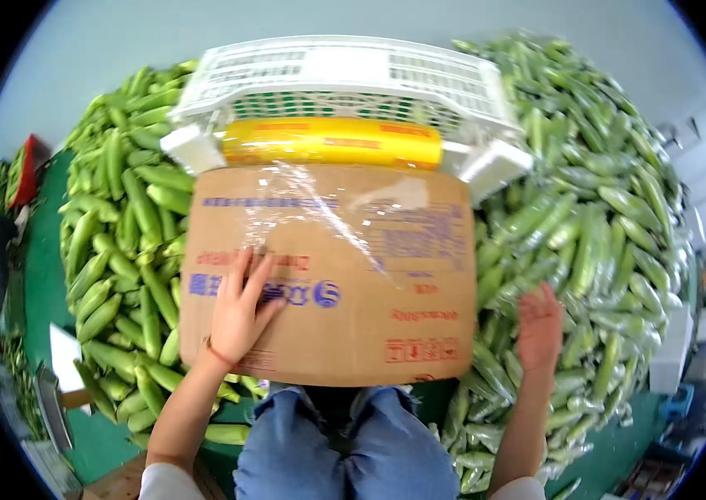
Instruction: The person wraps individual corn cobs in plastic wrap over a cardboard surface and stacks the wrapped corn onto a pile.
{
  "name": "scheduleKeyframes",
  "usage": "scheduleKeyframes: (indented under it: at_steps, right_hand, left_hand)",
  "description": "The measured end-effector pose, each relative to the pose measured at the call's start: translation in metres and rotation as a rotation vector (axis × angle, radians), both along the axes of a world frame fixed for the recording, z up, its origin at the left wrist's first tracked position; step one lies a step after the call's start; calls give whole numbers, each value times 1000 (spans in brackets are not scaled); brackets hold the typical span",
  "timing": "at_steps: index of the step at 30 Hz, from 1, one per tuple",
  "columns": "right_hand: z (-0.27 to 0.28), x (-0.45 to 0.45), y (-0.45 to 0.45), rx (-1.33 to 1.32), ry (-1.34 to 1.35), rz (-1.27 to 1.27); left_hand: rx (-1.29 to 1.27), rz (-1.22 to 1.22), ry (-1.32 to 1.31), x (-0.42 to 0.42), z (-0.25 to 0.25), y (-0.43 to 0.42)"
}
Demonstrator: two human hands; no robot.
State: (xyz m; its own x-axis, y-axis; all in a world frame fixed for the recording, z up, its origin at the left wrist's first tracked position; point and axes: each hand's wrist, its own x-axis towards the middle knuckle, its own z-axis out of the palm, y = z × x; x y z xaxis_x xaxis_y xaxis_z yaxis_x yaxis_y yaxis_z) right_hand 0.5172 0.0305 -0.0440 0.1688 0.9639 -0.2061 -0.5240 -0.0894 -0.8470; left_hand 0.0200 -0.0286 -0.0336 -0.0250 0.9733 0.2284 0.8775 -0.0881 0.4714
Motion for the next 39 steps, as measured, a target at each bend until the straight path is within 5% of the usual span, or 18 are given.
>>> scheduleKeyframes:
  at_steps: [1,3,5,7,12,15,19,21,22,23,24,25,27,30,33,35,37,39]
  right_hand:
    - [11,-64,15,-37,-161,251]
    - [38,-171,34,652,-1636,466]
    - [19,-204,62,743,-1718,427]
    - [5,-227,80,759,-1659,433]
    - [-6,-174,41,190,-993,518]
    - [29,-150,-3,123,-1023,585]
    - [31,-137,-51,69,-1148,847]
    - [18,-132,-64,30,-1152,840]
    - [18,-132,-66,80,-1214,829]
    - [22,-137,-66,84,-1217,833]
    - [29,-145,-66,92,-1221,836]
    - [34,-151,-64,103,-1224,838]
    - [29,-146,-60,112,-1258,897]
    - [29,-145,-56,83,-1267,899]
    - [42,-158,-58,62,-1312,856]
    - [47,-160,-63,81,-1368,837]
    - [47,-160,-64,56,-1378,853]
    - [47,-159,-67,57,-1419,830]
  left_hand:
    - [45,74,-81,-11,-5,13]
    - [93,115,-46,-30,-9,48]
    - [206,-26,125,-53,-14,86]
    - [331,-266,204,-87,-31,120]
    - [250,-188,62,-97,14,49]
    - [263,-445,147,-90,23,-33]
    - [173,-355,23,-58,-14,-144]
    - [342,-327,9,-54,-30,-167]
    - [131,-342,32,-74,-44,-182]
    - [-395,-139,172,-101,-72,-199]
    - [98,346,296,-116,-107,-205]
    - [-183,500,419,-144,-116,-194]
    - [-522,575,580,-184,-150,-189]
    - [-742,584,414,-215,-169,-177]
    - [-442,862,250,-213,-136,-173]
    - [-35,979,-410,-215,-100,-158]
    - [283,678,-552,-181,-31,-120]
    - [133,299,43,-115,62,-81]
